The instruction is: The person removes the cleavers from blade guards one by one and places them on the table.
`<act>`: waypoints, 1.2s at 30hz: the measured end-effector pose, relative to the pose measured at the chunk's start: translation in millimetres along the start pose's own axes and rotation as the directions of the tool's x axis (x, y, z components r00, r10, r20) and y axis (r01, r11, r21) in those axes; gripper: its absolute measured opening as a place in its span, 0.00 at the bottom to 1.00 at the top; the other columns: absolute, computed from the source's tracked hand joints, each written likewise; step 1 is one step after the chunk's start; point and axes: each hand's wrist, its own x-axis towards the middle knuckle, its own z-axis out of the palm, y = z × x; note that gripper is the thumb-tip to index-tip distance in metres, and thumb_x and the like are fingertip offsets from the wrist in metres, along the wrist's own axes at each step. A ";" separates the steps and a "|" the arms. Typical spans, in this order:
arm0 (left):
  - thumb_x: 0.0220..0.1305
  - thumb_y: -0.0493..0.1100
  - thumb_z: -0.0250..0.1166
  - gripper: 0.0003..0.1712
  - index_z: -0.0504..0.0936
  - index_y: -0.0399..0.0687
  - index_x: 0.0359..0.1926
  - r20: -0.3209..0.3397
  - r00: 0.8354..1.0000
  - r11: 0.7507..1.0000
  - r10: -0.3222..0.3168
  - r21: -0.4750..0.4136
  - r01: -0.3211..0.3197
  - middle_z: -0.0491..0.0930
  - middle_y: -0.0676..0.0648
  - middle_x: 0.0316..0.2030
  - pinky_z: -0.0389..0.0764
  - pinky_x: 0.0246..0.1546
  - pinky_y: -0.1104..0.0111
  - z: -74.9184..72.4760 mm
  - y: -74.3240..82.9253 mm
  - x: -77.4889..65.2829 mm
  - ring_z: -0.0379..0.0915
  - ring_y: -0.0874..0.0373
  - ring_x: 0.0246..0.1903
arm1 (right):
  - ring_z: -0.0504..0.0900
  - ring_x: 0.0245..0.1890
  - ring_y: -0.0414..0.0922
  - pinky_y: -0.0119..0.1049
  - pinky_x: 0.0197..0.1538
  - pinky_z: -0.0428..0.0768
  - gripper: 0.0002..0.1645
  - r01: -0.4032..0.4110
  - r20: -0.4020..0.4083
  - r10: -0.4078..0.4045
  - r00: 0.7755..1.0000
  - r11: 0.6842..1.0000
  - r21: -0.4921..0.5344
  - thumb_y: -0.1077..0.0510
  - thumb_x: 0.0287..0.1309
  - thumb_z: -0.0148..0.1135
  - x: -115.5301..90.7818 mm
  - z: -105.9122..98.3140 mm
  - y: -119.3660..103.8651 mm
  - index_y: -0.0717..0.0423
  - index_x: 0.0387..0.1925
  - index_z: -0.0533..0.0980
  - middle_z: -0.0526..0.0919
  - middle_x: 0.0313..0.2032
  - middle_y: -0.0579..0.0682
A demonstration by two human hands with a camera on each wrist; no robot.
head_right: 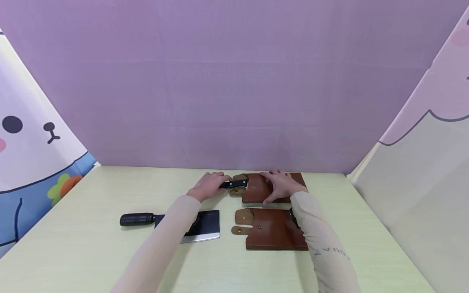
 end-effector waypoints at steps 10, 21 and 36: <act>0.59 0.50 0.61 0.24 0.73 0.57 0.58 -0.011 1.000 0.999 0.001 -0.032 -0.001 0.78 0.49 0.46 0.73 0.45 0.58 -5.0 1.1 -3.8 0.76 0.54 0.43 | 0.58 0.61 0.62 0.68 0.59 0.51 0.63 0.008 -0.004 -0.008 1.000 1.000 -0.002 0.36 0.28 0.75 -3.1 -2.7 -1.6 0.50 0.67 0.57 0.63 0.62 0.61; 0.59 0.50 0.61 0.23 0.73 0.58 0.57 -0.032 0.999 0.999 0.002 -0.041 -0.003 0.78 0.49 0.44 0.73 0.42 0.58 -3.5 -1.9 -3.2 0.76 0.53 0.41 | 0.59 0.60 0.61 0.67 0.59 0.52 0.63 0.012 -0.015 -0.012 1.000 1.000 -0.013 0.36 0.27 0.75 -2.9 -1.6 -1.5 0.48 0.67 0.57 0.63 0.62 0.60; 0.58 0.48 0.63 0.20 0.76 0.59 0.53 -0.114 0.993 0.997 0.038 -0.068 -0.046 0.80 0.49 0.39 0.75 0.37 0.58 -3.9 -6.9 -8.2 0.76 0.53 0.37 | 0.58 0.61 0.62 0.66 0.60 0.52 0.63 0.001 -0.011 -0.001 1.000 1.000 -0.010 0.37 0.27 0.75 -3.9 -1.0 -5.9 0.48 0.67 0.57 0.62 0.62 0.62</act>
